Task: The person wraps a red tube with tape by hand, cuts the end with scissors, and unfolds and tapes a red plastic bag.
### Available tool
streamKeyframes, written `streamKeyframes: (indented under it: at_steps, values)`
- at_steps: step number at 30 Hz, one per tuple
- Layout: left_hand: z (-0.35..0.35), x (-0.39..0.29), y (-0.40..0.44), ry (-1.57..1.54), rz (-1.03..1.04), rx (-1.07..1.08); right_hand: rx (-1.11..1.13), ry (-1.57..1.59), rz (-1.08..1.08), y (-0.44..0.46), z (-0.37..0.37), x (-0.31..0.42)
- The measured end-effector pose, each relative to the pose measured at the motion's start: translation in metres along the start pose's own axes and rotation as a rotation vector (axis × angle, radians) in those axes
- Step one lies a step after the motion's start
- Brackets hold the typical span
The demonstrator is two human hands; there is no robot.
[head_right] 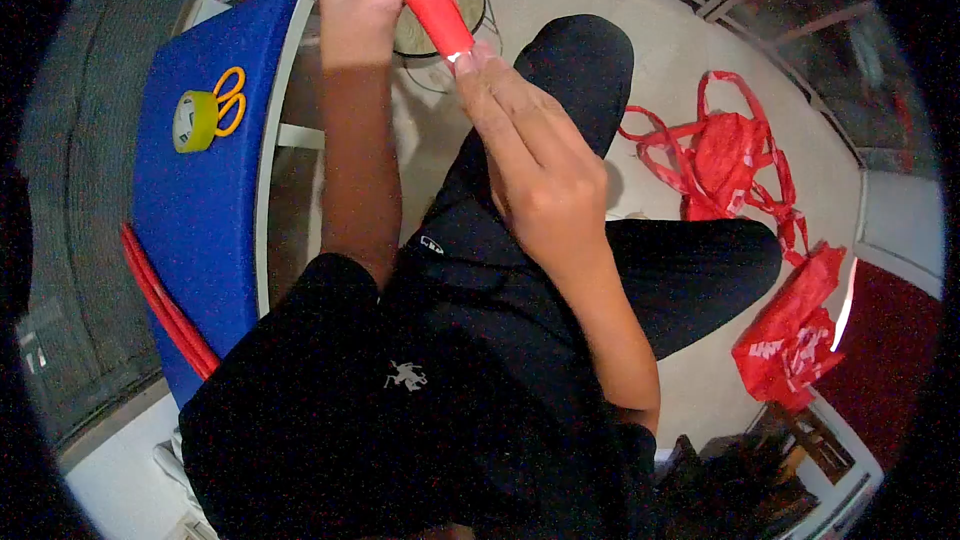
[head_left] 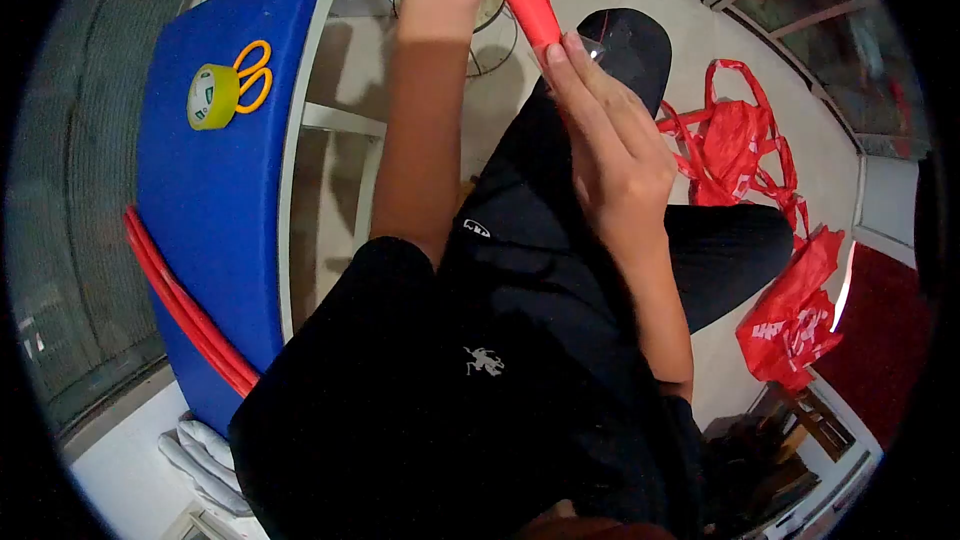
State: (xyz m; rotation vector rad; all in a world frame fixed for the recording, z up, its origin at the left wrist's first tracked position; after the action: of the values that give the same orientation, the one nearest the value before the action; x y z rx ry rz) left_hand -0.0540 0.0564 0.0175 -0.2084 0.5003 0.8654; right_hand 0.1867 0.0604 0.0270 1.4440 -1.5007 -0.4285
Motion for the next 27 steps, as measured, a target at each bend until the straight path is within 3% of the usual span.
streamKeyframes:
  at_steps: [9,14,17,19,20,21,22,24,27]
  values:
    - [-0.015,0.004,0.008,0.068,0.092,-0.124,0.208,-0.086,0.127,-0.008,0.017,0.003]
    - [-0.025,0.002,0.008,0.096,0.121,-0.176,0.163,0.127,0.045,-0.003,0.003,0.002]
    - [-0.016,-0.001,0.003,0.065,0.101,-0.155,-0.117,0.577,0.635,-0.005,-0.004,-0.044]
    - [-0.008,-0.005,0.001,0.036,0.083,-0.113,-0.105,0.776,0.972,0.003,0.007,-0.063]
    - [0.006,-0.003,0.0,-0.094,-0.002,0.054,0.041,0.878,1.06,-0.001,0.022,-0.075]
    - [0.024,-0.002,-0.004,-0.224,-0.09,0.225,0.033,0.876,1.059,0.0,0.026,-0.085]
    - [0.029,-0.002,-0.005,-0.227,-0.094,0.234,0.241,1.02,1.16,-0.008,0.045,-0.084]
    - [0.058,-0.008,-0.025,-0.52,-0.207,0.468,0.577,1.27,1.294,-0.022,0.07,-0.073]
    - [0.069,-0.014,-0.036,-0.635,-0.262,0.575,0.748,1.406,1.259,-0.027,0.084,-0.056]
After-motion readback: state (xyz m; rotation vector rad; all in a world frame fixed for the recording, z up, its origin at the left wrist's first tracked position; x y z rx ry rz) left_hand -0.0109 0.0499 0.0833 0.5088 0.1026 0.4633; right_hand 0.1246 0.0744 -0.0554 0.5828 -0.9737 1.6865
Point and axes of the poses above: each hand's wrist, its own y-axis towards the middle knuckle, its own z-axis out of the palm, x = y × z, the point moved 8 cm from there along y, towards the middle knuckle, and after that the axes turned 13 degrees about -x, right-handed, at the moved point
